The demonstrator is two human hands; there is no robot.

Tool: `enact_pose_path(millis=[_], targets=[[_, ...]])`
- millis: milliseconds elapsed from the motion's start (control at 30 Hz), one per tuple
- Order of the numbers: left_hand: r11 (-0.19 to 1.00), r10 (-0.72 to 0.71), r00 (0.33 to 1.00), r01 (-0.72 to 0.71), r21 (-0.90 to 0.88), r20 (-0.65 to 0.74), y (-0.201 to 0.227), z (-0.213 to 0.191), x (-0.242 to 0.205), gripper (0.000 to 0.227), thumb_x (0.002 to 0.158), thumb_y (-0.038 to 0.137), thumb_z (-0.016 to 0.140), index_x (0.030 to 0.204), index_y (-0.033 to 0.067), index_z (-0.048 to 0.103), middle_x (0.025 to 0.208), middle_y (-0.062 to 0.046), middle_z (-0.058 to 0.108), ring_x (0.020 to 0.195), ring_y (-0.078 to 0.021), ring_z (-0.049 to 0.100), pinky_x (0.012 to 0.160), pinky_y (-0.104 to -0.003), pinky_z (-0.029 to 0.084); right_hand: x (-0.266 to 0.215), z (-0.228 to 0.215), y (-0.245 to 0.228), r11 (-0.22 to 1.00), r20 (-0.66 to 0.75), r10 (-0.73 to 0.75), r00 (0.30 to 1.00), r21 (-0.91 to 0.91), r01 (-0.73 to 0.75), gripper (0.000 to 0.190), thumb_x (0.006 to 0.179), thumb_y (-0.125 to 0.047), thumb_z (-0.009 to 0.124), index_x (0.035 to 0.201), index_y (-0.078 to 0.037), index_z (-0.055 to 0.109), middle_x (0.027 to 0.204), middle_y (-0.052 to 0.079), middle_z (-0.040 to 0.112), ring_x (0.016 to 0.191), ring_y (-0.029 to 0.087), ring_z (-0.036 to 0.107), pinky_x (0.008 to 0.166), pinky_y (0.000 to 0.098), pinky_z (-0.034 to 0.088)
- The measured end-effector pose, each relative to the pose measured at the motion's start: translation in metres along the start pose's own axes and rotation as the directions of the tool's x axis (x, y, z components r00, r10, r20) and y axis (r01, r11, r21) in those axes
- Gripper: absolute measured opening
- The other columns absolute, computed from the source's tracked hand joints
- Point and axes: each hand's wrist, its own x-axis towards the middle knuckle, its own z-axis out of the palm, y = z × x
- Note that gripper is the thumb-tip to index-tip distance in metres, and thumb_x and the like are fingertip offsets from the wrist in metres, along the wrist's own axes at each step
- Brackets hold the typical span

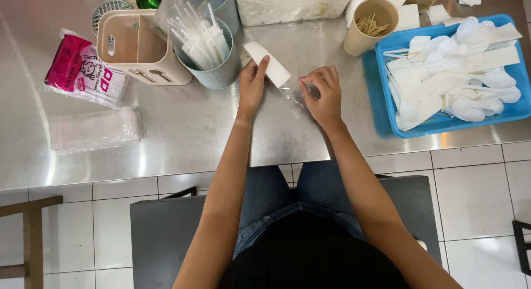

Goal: The person places a folded paper napkin and a plastic spoon into a small plastic bag.

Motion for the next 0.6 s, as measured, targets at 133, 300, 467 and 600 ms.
enact_pose_path(millis=[133, 300, 467, 600], targets=[[1.000, 0.009, 1.000, -0.009, -0.013, 0.009, 0.005, -0.001, 0.002, 0.031, 0.119, 0.038, 0.065, 0.111, 0.0146, 0.084, 0.095, 0.004, 0.078, 0.098, -0.0081, 0.067, 0.100, -0.036, 0.058, -0.003, 0.002, 0.000, 0.999, 0.000, -0.019, 1.000, -0.028, 0.019, 0.010, 0.106, -0.003, 0.083, 0.107, -0.012, 0.079, 0.094, 0.002, 0.063, 0.094, 0.024, 0.060, 0.085, 0.0389, 0.051], [1.000, 0.015, 0.999, -0.015, -0.013, 0.034, -0.045, -0.004, 0.018, 0.032, 0.122, 0.037, 0.063, 0.124, 0.0134, 0.084, 0.110, 0.000, 0.081, 0.111, -0.0103, 0.068, 0.111, -0.039, 0.055, 0.005, -0.001, -0.010, 0.994, 0.004, -0.088, 0.996, -0.062, 0.088, 0.020, 0.109, -0.008, 0.080, 0.126, -0.017, 0.087, 0.100, 0.002, 0.062, 0.092, 0.023, 0.060, 0.083, 0.0368, 0.053], [1.000, -0.005, 0.997, 0.005, -0.011, 0.081, 0.034, 0.004, -0.008, 0.039, 0.122, 0.043, 0.064, 0.133, 0.0110, 0.082, 0.121, -0.005, 0.084, 0.120, -0.0153, 0.072, 0.117, -0.044, 0.054, 0.005, 0.000, -0.007, 0.993, 0.002, -0.113, 0.994, -0.044, 0.113, 0.018, 0.110, -0.018, 0.081, 0.125, -0.020, 0.090, 0.100, 0.002, 0.064, 0.091, 0.023, 0.062, 0.080, 0.0361, 0.055], [1.000, 0.006, 0.992, -0.003, -0.021, 0.127, 0.113, 0.018, -0.032, 0.049, 0.120, 0.048, 0.060, 0.145, 0.0085, 0.076, 0.136, -0.015, 0.082, 0.127, -0.0275, 0.079, 0.116, -0.045, 0.060, 0.005, -0.001, -0.006, 0.986, -0.019, -0.157, 0.987, -0.056, 0.155, 0.019, 0.108, -0.017, 0.084, 0.125, -0.020, 0.092, 0.095, 0.001, 0.063, 0.086, 0.021, 0.062, 0.077, 0.0342, 0.056]])
